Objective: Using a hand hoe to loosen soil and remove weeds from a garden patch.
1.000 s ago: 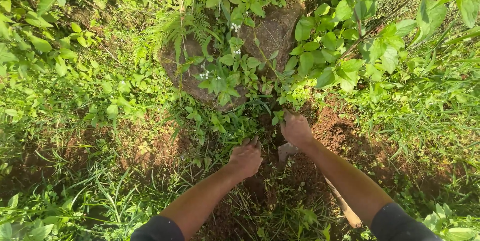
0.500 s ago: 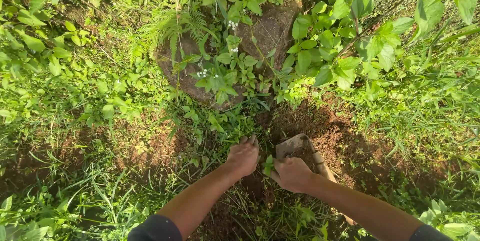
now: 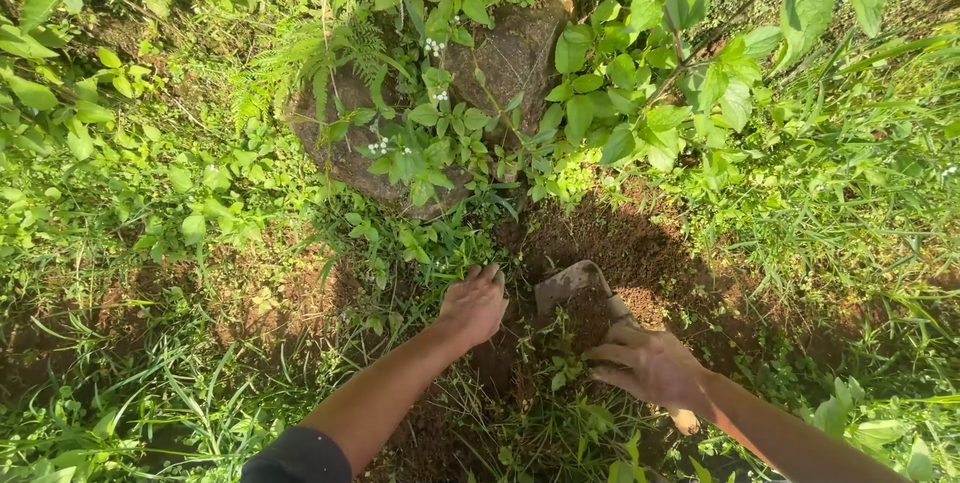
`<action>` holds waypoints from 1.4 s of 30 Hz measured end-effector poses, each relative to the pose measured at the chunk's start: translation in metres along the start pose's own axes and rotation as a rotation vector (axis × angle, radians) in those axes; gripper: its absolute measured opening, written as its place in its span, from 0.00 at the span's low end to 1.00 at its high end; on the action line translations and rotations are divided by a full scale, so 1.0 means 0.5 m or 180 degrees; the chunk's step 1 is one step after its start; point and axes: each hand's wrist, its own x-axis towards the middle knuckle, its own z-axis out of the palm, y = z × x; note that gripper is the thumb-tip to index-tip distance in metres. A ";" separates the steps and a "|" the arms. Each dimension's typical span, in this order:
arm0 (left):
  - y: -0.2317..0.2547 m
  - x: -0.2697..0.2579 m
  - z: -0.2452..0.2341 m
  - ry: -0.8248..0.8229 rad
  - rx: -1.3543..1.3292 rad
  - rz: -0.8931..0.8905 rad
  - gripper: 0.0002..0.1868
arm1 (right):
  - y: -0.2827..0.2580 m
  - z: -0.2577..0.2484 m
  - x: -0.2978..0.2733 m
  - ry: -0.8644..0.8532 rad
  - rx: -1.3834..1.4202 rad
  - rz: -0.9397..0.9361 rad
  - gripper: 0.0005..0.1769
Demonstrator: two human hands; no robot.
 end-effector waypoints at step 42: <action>-0.006 0.060 0.001 0.0138 -0.1186 -0.1234 0.15 | -0.133 0.127 0.172 0.0844 0.2767 0.3509 0.13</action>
